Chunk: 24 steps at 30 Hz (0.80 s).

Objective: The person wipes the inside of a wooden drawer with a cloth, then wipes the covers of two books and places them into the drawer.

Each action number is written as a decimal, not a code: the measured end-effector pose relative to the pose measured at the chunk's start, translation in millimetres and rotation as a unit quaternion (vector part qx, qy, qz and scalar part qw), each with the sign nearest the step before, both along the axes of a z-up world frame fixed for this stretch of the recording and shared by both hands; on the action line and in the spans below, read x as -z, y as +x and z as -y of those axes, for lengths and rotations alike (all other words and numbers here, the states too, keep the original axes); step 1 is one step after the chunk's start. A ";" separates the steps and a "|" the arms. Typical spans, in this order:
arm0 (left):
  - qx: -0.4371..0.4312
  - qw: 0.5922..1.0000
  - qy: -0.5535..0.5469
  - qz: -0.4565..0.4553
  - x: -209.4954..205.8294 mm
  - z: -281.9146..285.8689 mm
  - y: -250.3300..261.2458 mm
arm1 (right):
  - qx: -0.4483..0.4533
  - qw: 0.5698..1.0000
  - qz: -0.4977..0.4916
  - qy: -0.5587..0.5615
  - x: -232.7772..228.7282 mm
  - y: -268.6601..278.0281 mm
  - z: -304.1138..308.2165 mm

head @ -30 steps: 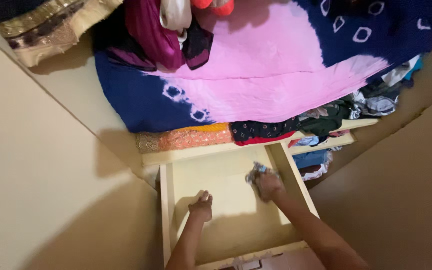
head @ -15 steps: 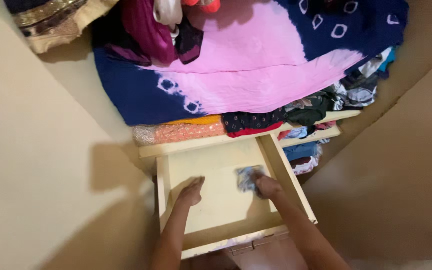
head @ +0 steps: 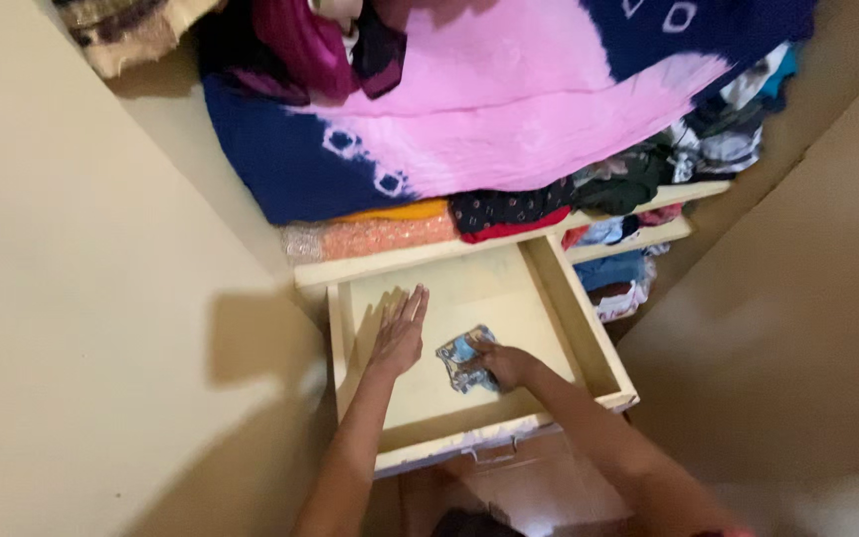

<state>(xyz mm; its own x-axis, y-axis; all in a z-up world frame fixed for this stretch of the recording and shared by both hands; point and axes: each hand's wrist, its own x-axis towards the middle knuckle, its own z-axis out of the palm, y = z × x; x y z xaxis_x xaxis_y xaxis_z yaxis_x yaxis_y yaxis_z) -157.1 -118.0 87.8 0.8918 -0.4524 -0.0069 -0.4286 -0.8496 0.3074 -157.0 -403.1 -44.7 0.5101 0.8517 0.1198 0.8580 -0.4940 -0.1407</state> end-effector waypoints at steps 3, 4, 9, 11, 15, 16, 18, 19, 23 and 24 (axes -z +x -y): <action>0.011 1.000 0.001 0.007 -3.3 10.9 0.0 | 0.398 0.874 -0.216 -0.178 -7.8 -8.4 0.1; 0.018 1.000 0.004 0.009 -3.4 12.9 0.3 | 0.374 0.889 -0.213 -0.157 -7.3 -12.9 -3.6; 0.056 0.997 0.005 0.057 -14.0 26.3 12.6 | 0.115 0.959 -0.210 -0.154 -9.8 -19.7 -14.3; 0.061 0.997 0.009 0.050 -15.7 30.7 19.6 | 0.148 0.957 -0.212 -0.129 -11.4 -19.3 -8.0; 0.077 0.994 0.022 0.070 -6.6 27.3 35.0 | 0.495 0.839 -0.222 -0.026 -3.9 -20.5 -0.4; 0.080 0.993 0.028 0.086 -4.0 24.6 39.7 | 0.427 0.869 -0.243 -0.061 -2.8 -20.1 1.5; 0.076 0.993 0.033 0.086 3.1 13.3 42.6 | 0.275 0.913 -0.275 -0.125 3.2 -26.7 -1.3; 0.071 0.993 0.034 0.091 3.2 8.9 48.7 | 0.196 0.947 -0.236 -0.092 2.2 -21.8 -1.9; 0.041 0.994 0.043 0.088 -0.2 -13.9 61.7 | 0.220 0.957 -0.182 -0.048 -3.4 -3.7 -13.9; 0.033 0.995 0.053 0.081 -2.1 -20.5 65.5 | 0.338 0.916 -0.202 -0.076 -4.0 1.2 -20.6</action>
